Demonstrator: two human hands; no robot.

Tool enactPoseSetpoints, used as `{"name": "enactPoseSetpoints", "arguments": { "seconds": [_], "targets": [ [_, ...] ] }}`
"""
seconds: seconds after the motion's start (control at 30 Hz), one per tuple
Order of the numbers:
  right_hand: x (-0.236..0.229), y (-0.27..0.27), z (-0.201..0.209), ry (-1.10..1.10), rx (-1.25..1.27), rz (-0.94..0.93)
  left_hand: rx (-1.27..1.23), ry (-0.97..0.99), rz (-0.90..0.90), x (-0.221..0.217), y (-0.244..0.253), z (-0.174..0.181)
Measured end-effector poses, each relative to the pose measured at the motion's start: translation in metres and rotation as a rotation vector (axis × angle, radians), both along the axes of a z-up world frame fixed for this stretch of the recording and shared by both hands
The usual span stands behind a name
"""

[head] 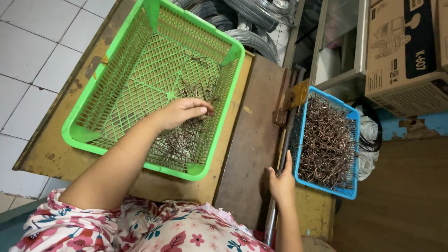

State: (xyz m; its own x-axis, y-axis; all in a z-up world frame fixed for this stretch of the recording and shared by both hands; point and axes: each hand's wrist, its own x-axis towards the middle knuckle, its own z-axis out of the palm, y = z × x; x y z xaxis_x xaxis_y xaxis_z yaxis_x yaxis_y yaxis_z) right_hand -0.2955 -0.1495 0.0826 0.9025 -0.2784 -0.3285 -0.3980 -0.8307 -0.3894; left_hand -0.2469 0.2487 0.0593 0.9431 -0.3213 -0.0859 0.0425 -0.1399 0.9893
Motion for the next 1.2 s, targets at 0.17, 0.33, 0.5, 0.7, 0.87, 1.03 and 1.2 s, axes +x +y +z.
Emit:
{"name": "enactPoseSetpoints", "arguments": {
  "seconds": [0.17, 0.33, 0.5, 0.7, 0.87, 1.03, 1.2],
  "targets": [
    [0.002, -0.005, -0.007, -0.007, -0.002, -0.001, 0.033, 0.012, 0.059, 0.001, 0.005, -0.005],
    [0.0, 0.001, 0.0, -0.005, 0.0, 0.0, 0.069, -0.034, 0.119, -0.007, 0.001, 0.014],
    [0.002, -0.003, -0.006, -0.016, -0.006, 0.006, 0.138, 0.018, 0.204, -0.011, -0.002, 0.021],
    [0.0, 0.005, 0.005, 0.012, -0.013, -0.003, -0.067, 0.006, 0.427, 0.014, 0.007, -0.041],
    [0.005, 0.0, -0.004, 0.009, -0.024, -0.01, -0.55, 0.443, 0.522, 0.026, 0.011, -0.076],
    [0.007, -0.007, -0.009, -0.014, 0.012, -0.046, -0.507, 0.429, 0.421, 0.023, 0.013, -0.059],
    [-0.001, -0.008, -0.002, -0.002, 0.036, 0.026, -0.379, 0.399, 0.218, 0.04, -0.009, -0.017]
  ]
}}
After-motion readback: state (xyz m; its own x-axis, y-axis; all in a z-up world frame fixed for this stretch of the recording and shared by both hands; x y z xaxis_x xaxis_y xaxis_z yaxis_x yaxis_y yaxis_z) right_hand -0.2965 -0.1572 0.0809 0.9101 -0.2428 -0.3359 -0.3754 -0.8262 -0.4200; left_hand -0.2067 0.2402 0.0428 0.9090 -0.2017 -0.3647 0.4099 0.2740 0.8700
